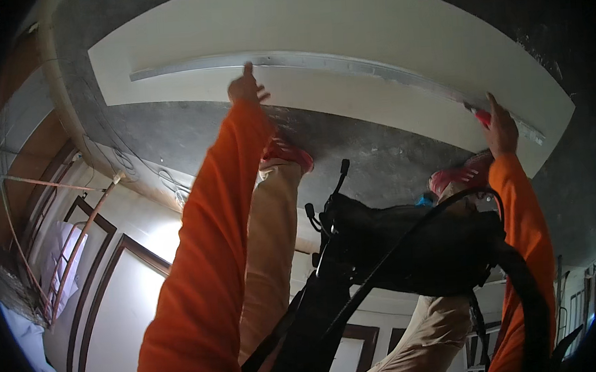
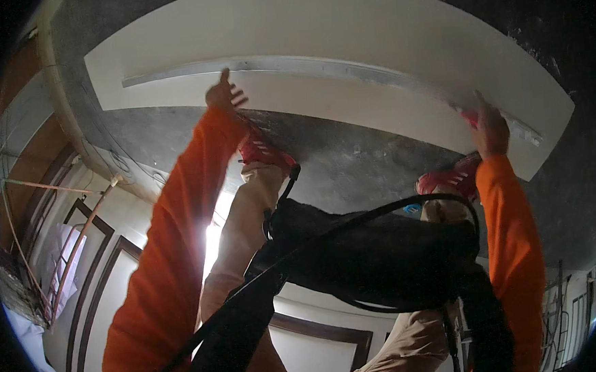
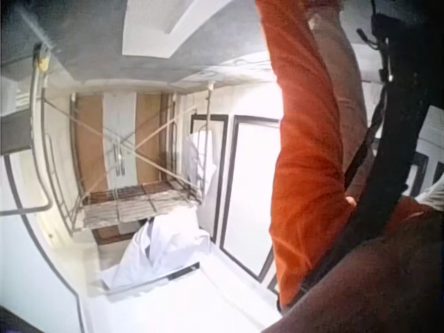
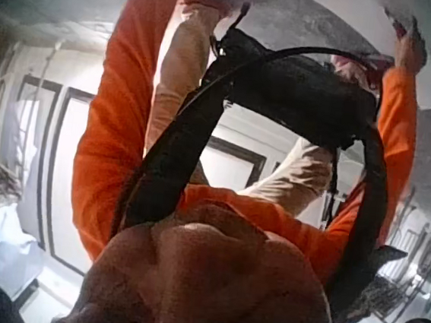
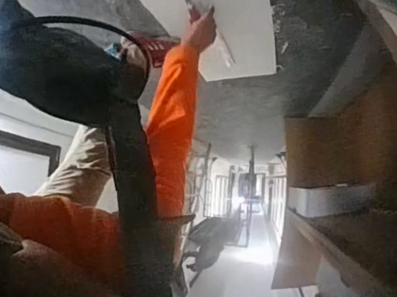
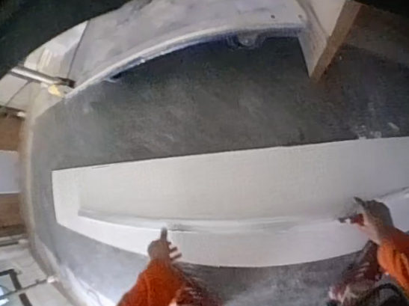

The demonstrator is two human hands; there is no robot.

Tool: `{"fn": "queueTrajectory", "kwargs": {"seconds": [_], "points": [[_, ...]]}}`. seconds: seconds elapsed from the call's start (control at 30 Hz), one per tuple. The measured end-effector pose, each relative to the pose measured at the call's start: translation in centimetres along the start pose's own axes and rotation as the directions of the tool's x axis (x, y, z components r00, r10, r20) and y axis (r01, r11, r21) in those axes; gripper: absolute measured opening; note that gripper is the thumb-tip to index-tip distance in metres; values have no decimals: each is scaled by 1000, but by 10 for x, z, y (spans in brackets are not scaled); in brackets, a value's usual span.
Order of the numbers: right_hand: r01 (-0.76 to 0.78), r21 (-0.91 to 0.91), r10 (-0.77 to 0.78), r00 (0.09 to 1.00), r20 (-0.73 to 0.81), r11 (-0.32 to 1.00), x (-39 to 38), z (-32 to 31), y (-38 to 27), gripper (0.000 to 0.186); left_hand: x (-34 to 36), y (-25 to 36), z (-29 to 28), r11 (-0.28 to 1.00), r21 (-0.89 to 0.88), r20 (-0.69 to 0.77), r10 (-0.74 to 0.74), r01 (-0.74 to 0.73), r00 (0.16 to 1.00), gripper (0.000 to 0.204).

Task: The person uses a utility knife and a measuring tape to measure and cut pieces of drywall on the floor while using a metal guide.

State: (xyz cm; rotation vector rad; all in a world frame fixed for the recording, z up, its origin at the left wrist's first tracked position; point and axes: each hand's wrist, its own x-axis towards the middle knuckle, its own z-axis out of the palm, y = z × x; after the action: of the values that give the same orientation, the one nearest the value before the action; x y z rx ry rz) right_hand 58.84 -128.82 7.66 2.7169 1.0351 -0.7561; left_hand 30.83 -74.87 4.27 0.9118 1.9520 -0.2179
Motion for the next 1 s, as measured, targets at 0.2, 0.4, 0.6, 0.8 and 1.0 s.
{"fn": "queueTrajectory", "kwargs": {"seconds": [0.2, 0.4, 0.6, 0.8, 1.0], "points": [[-69, -184, 93, 988, 121, 980, 14, 14, -16, 61, -4, 37, 27, 998, 26, 111, 61, -64, 992, 67], [-120, -155, 146, 975, 169, 981, -19, 29, 42, 59, -29, 8, 54, 993, -118, 298, 18, 18, 954, 62], [-284, -302, 359, 904, 233, 910, -42, 16, 106, 60, -96, -24, 115, 999, 11, 259, -41, 39, 965, 53], [-177, -97, 190, 970, 153, 979, -28, 21, 100, 68, -24, -53, 119, 968, 242, -192, 120, -71, 974, 62], [-150, -159, 171, 977, 125, 976, -34, 39, 105, 67, -24, -15, 100, 992, 121, -76, -13, 22, 997, 69]]}}
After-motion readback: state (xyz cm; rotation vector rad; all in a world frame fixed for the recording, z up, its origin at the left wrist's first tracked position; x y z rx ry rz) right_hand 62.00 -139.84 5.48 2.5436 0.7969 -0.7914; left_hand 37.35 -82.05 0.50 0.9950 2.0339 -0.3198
